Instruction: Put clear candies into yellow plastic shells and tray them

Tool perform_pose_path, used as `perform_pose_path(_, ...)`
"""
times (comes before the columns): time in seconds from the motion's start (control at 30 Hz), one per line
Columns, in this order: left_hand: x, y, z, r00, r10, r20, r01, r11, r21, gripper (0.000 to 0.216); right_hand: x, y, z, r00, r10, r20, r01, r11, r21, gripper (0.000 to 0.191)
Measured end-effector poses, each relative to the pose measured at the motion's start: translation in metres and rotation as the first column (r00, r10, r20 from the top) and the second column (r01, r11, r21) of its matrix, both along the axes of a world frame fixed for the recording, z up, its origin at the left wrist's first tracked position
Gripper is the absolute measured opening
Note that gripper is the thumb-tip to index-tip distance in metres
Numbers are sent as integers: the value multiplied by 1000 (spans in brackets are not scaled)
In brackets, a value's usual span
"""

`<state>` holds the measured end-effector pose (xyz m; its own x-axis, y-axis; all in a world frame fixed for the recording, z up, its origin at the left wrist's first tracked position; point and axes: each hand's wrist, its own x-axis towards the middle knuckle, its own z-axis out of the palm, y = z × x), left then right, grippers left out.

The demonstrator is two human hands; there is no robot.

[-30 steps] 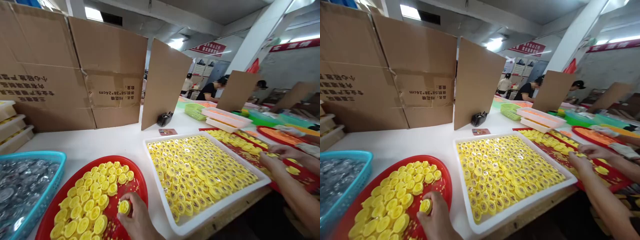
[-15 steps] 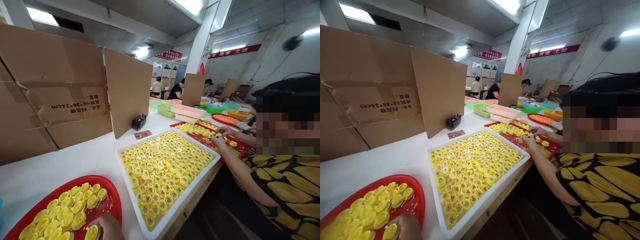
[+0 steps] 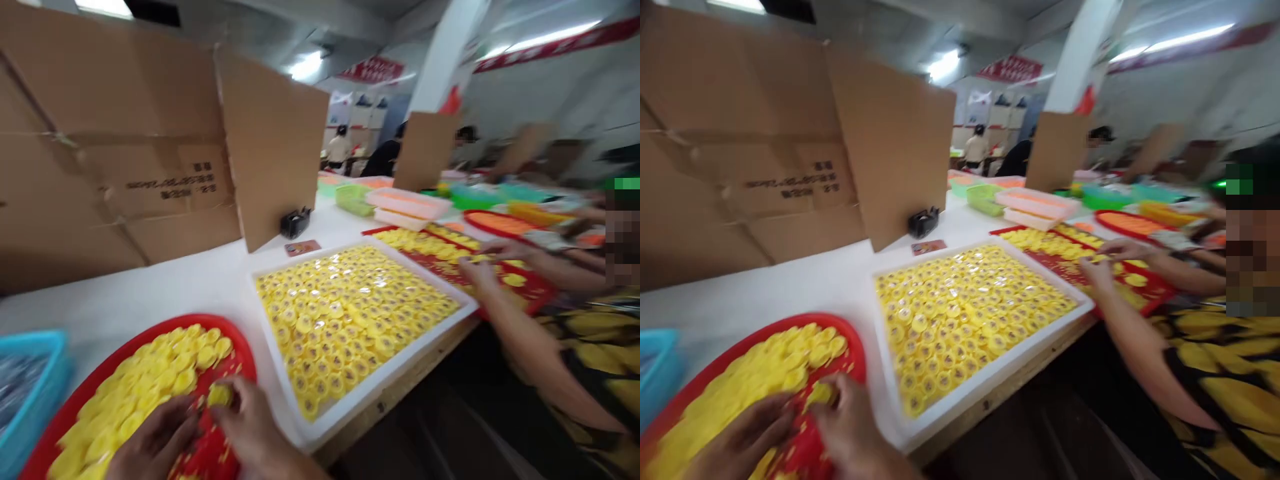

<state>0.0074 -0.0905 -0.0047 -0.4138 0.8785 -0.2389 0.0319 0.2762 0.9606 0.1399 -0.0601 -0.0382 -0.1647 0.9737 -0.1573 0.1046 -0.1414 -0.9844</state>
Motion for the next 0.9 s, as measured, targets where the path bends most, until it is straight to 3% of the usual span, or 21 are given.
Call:
perform_pose_path(0.13, 7, -8, 11, 997, -43, 60, 42, 999, 26, 34, 11, -2, 4, 997, 30, -65, -28, 999, 22, 31)
perform_pose_path(0.43, -3, -13, -5, 974, -13, 227, -12, 994, 108, 22, 7, -5, 3, 978, 100, -185, -111, 993, -50, 40)
perform_pose_path(0.53, -9, -13, -10, 980, -19, 200, -7, 992, 128, 19, 3, -4, 5, 976, 115, -184, -126, 991, -53, 38)
perform_pose_path(0.77, -16, -14, -15, 997, -45, -70, 61, 969, 238, 2, -3, -3, 4, 982, 110, -156, -122, 990, -65, 38)
perform_pose_path(0.9, -15, -14, -16, 995, -24, 99, 1, 974, 226, 8, -4, -4, 4, 981, 103, -164, -117, 990, -76, 38)
